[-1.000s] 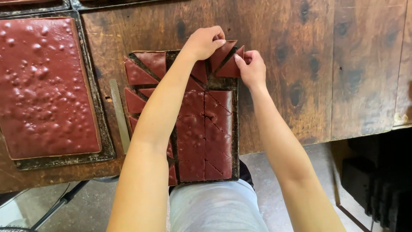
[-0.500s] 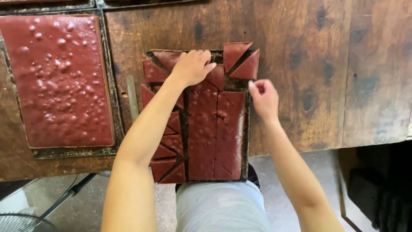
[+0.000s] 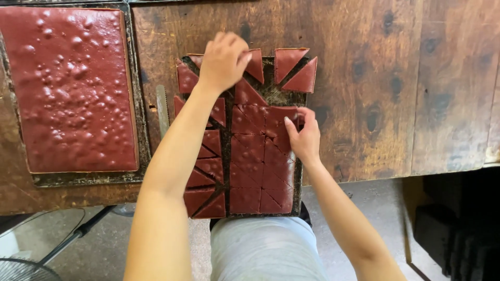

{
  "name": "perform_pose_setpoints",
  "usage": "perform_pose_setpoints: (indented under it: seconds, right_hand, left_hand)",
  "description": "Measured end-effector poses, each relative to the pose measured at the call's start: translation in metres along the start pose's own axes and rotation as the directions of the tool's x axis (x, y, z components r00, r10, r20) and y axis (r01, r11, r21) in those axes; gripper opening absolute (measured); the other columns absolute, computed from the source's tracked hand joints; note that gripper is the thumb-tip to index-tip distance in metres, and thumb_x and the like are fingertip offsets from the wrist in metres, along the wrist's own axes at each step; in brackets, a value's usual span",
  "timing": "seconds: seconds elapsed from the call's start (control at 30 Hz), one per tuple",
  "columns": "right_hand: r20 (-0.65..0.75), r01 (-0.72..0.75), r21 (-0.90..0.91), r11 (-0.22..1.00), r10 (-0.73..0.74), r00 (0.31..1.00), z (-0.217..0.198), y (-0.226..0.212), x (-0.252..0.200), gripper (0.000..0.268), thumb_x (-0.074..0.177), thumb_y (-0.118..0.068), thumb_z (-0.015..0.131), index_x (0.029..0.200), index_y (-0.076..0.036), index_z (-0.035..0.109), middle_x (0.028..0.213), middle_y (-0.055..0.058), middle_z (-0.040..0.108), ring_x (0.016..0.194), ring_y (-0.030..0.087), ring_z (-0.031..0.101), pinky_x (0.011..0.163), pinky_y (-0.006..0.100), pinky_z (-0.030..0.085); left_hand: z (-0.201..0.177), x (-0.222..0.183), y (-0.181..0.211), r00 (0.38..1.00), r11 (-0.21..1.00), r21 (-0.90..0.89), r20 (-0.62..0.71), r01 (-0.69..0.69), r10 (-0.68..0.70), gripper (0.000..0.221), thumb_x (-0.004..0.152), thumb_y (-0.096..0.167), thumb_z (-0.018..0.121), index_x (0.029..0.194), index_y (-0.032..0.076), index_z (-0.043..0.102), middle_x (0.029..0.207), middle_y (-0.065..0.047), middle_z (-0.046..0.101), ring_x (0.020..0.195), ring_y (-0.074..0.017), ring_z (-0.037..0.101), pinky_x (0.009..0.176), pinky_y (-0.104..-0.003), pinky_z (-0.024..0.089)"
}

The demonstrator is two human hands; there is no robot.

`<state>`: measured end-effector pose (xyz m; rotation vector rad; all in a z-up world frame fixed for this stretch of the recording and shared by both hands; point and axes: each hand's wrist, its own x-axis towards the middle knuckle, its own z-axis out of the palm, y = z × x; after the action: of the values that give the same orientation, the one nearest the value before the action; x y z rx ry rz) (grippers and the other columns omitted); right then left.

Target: The person uses a long knife to cut a rectangular slab of reddish confectionery on a metal tray into a grid of squares, then cuts each square diagonally into triangles. The person then separates the triangular pieces by hand and arranges them on the tray.

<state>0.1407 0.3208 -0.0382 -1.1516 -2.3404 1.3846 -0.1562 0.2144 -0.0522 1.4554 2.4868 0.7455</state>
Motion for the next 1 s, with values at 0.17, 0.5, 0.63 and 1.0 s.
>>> perform_pose_setpoints:
  seconds: [0.17,0.5,0.63,1.0]
  right_hand:
    - [-0.096,-0.118,0.064,0.991,0.124,0.988,-0.004,0.000,0.032,0.038,0.094,-0.025,0.075,0.122,-0.006,0.057,0.104,0.007,0.067,0.096,0.021,0.067,0.087,0.035,0.054]
    - [-0.065,-0.199,-0.056,0.978,0.195,0.979,-0.024,0.034,-0.015,0.031,0.101,-0.034,0.073,0.102,-0.004,0.067,0.091,0.008,0.068,0.081,0.020,0.063,0.076,0.034,0.053]
    - [0.007,-0.094,-0.108,0.990,0.095,0.995,-0.017,0.024,-0.062,0.033,0.096,-0.033,0.074,0.109,-0.004,0.069,0.098,0.013,0.065,0.080,0.023,0.067,0.074,0.035,0.055]
    - [-0.060,-0.251,0.040,0.967,0.253,0.966,-0.011,0.007,-0.058,0.043,0.090,-0.028,0.081,0.112,-0.004,0.053,0.097,0.012,0.071,0.087,0.023,0.071,0.079,0.036,0.056]
  left_hand:
    - [-0.018,-0.027,0.024,0.921,0.978,0.049,0.350,-0.202,0.173,0.031,0.081,0.007,0.068,0.111,0.016,0.070,0.116,-0.003,0.065,0.115,-0.0255,0.058,0.093,-0.041,0.054]
    - [-0.020,-0.034,0.040,0.854,0.932,0.162,0.475,-0.324,0.214,0.031,0.079,0.007,0.072,0.109,0.014,0.070,0.115,-0.007,0.061,0.108,-0.0286,0.059,0.083,-0.041,0.054]
    - [-0.025,-0.035,0.036,0.890,0.945,0.188,0.423,-0.267,0.167,0.035,0.077,0.002,0.070,0.110,0.016,0.071,0.115,-0.005,0.062,0.110,-0.0280,0.060,0.084,-0.042,0.053]
    - [-0.036,-0.031,0.062,0.918,0.971,0.173,0.386,-0.166,0.088,0.065,0.069,0.007,0.071,0.133,0.013,0.063,0.130,-0.009,0.059,0.118,-0.0301,0.056,0.090,-0.041,0.053]
